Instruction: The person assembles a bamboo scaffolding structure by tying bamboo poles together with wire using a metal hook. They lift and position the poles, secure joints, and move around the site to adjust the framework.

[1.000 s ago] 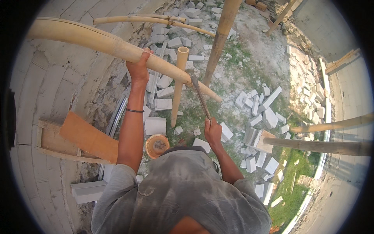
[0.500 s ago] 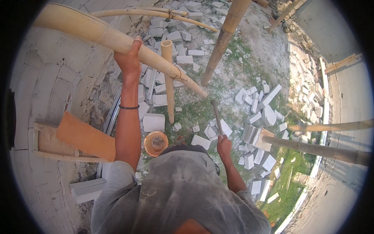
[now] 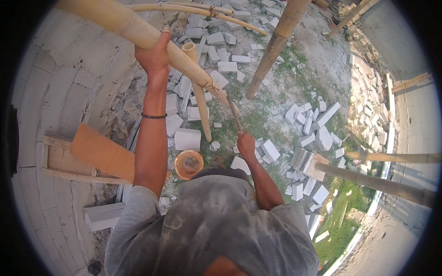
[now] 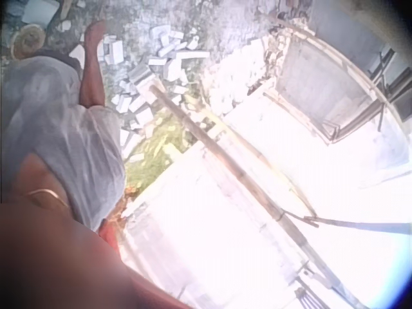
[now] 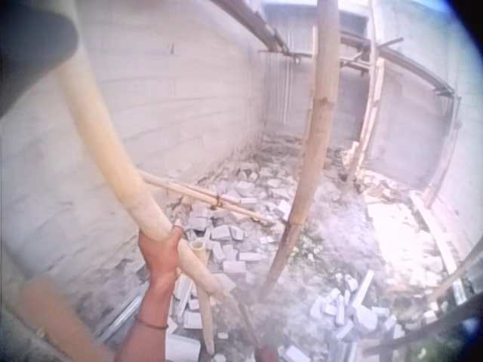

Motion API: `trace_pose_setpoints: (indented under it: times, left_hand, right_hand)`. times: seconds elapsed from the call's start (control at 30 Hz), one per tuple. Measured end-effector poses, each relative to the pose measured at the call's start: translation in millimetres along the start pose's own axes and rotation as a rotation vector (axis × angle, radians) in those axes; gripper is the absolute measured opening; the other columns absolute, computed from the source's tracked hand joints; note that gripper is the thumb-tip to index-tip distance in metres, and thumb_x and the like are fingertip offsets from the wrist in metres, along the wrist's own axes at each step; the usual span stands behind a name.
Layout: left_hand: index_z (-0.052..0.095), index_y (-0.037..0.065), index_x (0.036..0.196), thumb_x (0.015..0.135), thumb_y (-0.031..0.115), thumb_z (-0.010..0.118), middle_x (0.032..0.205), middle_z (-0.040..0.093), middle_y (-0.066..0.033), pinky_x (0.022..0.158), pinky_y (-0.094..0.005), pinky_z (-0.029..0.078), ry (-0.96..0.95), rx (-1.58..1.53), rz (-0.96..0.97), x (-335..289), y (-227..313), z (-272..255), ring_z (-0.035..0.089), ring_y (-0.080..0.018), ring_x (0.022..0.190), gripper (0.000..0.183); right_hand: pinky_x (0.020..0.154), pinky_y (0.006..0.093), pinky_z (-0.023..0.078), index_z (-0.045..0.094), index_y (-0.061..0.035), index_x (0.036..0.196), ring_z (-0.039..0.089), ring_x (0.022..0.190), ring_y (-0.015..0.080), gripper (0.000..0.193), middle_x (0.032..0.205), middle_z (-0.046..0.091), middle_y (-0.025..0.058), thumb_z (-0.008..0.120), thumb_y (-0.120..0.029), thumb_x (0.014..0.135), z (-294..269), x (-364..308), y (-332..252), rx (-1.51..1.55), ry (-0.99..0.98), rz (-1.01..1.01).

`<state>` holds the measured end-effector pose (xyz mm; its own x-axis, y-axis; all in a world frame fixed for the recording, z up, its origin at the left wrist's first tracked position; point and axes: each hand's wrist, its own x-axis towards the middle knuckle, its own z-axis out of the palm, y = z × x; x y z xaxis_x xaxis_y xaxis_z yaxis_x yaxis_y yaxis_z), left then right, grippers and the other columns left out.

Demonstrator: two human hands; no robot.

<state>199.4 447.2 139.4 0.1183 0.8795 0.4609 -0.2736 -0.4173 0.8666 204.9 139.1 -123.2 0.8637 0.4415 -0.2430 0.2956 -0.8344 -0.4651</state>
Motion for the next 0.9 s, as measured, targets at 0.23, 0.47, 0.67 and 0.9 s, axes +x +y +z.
trace_pose_setpoints:
  times: [0.23, 0.47, 0.67, 0.9]
  left_hand:
    - [0.055, -0.004, 0.1, 0.067, 0.007, 0.078, 0.093, 0.062, -0.0109, 0.072, -0.0317, 0.05, 0.081, -0.027, -0.019, 24, -4, -21, 0.061, -0.0192, 0.079, 0.041]
    - [0.054, -0.004, 0.103, 0.067, 0.007, 0.078, 0.091, 0.061, -0.0104, 0.072, -0.0313, 0.049, 0.074, -0.016, -0.014, 15, 2, -21, 0.061, -0.0188, 0.078, 0.044]
    - [0.052, -0.004, 0.104, 0.066, 0.009, 0.077, 0.092, 0.061, -0.0106, 0.075, -0.0319, 0.049, 0.088, 0.057, 0.035, 6, 12, -20, 0.06, -0.0188, 0.079, 0.048]
    - [0.053, -0.005, 0.098, 0.064, 0.017, 0.079, 0.089, 0.062, -0.0116, 0.075, -0.0326, 0.049, 0.104, 0.009, 0.019, 7, 16, -23, 0.061, -0.0202, 0.079, 0.048]
  right_hand:
    - [0.049, 0.0438, 0.041, 0.054, 0.0023, 0.078, 0.056, 0.053, 0.0393, 0.038, 0.061, 0.058, 0.0194, 0.047, -0.031, 0.096, -62, -38, -6, 0.349, 0.17, -0.158]
    - [0.04, 0.0369, 0.033, 0.048, -0.0031, 0.08, 0.046, 0.043, 0.0219, 0.04, 0.053, 0.049, 0.0086, 0.048, -0.04, 0.096, -45, -20, -78, 1.174, 0.552, -0.887]
    - [0.051, 0.0514, 0.042, 0.051, -0.0009, 0.09, 0.057, 0.06, 0.0458, 0.026, 0.059, 0.055, 0.0243, 0.053, -0.027, 0.092, -11, -47, -60, 0.274, 0.081, -0.292]
    - [0.043, 0.0244, 0.028, 0.044, -0.0052, 0.091, 0.036, 0.048, 0.0108, 0.041, 0.065, 0.047, 0.0062, 0.046, -0.046, 0.096, -91, -44, -97, 1.222, 0.402, -1.004]
